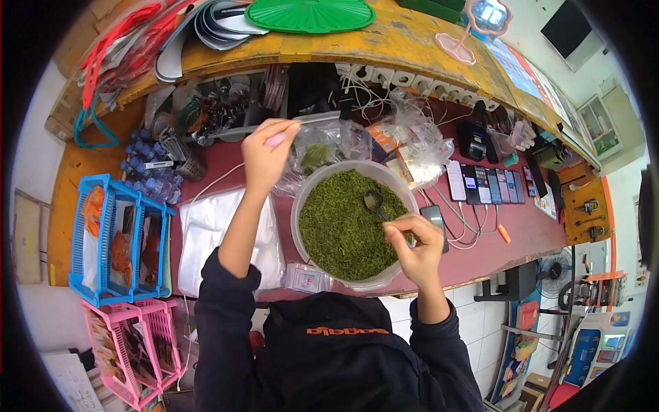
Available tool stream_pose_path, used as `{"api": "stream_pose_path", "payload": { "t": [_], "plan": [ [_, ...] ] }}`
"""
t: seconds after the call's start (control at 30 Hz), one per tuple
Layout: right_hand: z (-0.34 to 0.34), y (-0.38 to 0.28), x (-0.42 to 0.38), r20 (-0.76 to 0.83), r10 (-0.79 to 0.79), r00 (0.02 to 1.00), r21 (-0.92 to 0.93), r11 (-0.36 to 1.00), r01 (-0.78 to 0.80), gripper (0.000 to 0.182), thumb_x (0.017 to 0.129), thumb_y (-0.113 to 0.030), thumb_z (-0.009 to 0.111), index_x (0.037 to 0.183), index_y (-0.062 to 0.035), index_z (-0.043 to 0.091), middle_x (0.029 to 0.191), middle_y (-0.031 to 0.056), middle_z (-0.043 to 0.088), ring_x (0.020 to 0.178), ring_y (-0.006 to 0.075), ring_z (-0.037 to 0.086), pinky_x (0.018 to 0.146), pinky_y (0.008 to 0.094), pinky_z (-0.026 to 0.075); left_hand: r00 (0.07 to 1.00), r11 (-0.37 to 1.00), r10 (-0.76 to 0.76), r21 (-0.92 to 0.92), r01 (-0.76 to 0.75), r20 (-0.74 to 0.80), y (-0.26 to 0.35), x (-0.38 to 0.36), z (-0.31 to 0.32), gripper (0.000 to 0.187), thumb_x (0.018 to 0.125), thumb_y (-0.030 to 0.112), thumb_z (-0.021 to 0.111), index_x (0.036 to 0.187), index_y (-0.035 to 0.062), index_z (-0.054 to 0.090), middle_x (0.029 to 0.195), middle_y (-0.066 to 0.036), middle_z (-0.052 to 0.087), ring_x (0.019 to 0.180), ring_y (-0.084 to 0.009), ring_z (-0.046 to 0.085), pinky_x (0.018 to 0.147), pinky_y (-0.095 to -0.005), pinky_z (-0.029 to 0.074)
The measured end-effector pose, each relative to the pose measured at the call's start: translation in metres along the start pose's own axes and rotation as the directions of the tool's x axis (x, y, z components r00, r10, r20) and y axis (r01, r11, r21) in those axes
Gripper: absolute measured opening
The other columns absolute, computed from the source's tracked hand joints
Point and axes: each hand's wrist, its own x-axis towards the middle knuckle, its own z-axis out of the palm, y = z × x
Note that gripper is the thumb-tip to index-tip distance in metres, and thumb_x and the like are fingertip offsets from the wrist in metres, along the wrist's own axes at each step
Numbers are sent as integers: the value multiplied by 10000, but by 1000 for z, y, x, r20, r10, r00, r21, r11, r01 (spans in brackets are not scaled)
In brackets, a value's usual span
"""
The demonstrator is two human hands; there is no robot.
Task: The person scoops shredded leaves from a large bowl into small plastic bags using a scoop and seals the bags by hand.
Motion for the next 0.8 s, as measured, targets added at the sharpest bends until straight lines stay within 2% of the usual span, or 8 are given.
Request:
{"api": "stream_pose_path", "payload": {
  "t": [0.17, 0.2, 0.23, 0.33, 0.53, 0.6, 0.63, 0.8],
  "plan": [
    [13, 1, 10, 5, 0, 1000, -150, 989, 1, 119, 824, -47, 707, 941, -31, 694, 811, 49, 648, 640, 128, 574, 550, 244, 432, 967, 996, -29, 91, 6, 255, -5, -23, 31, 452, 789, 247, 778, 1169, 41, 647, 1126, -131, 650, 1019, -215, 628, 876, -325, 495],
    [15, 0, 10, -39, -21, 999, -226, 974, 12, 179, 809, -47, 720, 985, -37, 688, 844, 47, 646, 661, 136, 577, 563, 251, 441, 877, 936, -264, -112, 333, 401, 11, -44, 37, 436, 840, 263, 738, 1202, 45, 628, 1165, -111, 644, 1048, -188, 617, 880, -322, 495],
    [18, 1, 11, -27, -76, 997, -301, 952, 64, 276, 757, -41, 748, 1023, -52, 674, 881, 48, 633, 690, 176, 591, 591, 287, 467, 782, 868, -235, -238, 436, 578, 25, -61, 39, 404, 897, 266, 679, 1224, 39, 612, 1160, -86, 650, 1046, -162, 613, 869, -306, 497],
    [22, 22, 4, 106, -182, 978, -315, 926, 207, 263, 717, -26, 758, 967, -57, 680, 842, 54, 626, 691, 219, 593, 621, 321, 491, 411, 643, -335, -113, 757, 848, 60, -96, 38, 351, 969, 268, 578, 1228, 33, 604, 991, -20, 644, 760, -59, 539, 646, -222, 446],
    [10, 8, 4, 34, -238, 971, -459, 859, 227, 141, 724, -8, 748, 852, -50, 707, 795, 74, 641, 690, 223, 629, 597, 315, 507, 524, 563, -356, -269, 781, 773, 73, -98, 25, 288, 982, 251, 551, 1142, 35, 653, 841, 0, 605, 697, -63, 501, 607, -220, 413],
    [1, 6, 3, -79, -186, 979, -493, 861, 124, 112, 732, -6, 749, 831, -47, 715, 780, 75, 645, 672, 210, 637, 575, 305, 503, 784, 824, -254, -298, 482, 567, 62, -93, 11, 208, 956, 207, 589, 986, 35, 702, 850, -26, 626, 719, -88, 537, 627, -245, 431],
    [-3, 5, 1, -57, -63, 996, -348, 937, 39, 90, 741, -8, 752, 816, -49, 721, 762, 63, 646, 639, 173, 620, 549, 281, 482, 888, 936, -135, -239, 260, 439, 60, -93, 8, 132, 889, 169, 667, 848, 53, 713, 830, -40, 642, 731, -138, 573, 650, -287, 457],
    [15, 15, -21, 231, 225, 947, 271, 919, -285, 166, 766, -14, 775, 700, -32, 623, 704, -9, 593, 589, 38, 527, 486, 197, 371, 830, 998, 58, -30, -50, 554, 91, -108, 17, 102, 795, 167, 737, 809, 72, 702, 731, -42, 625, 702, -235, 564, 631, -334, 454]
  ]
}}
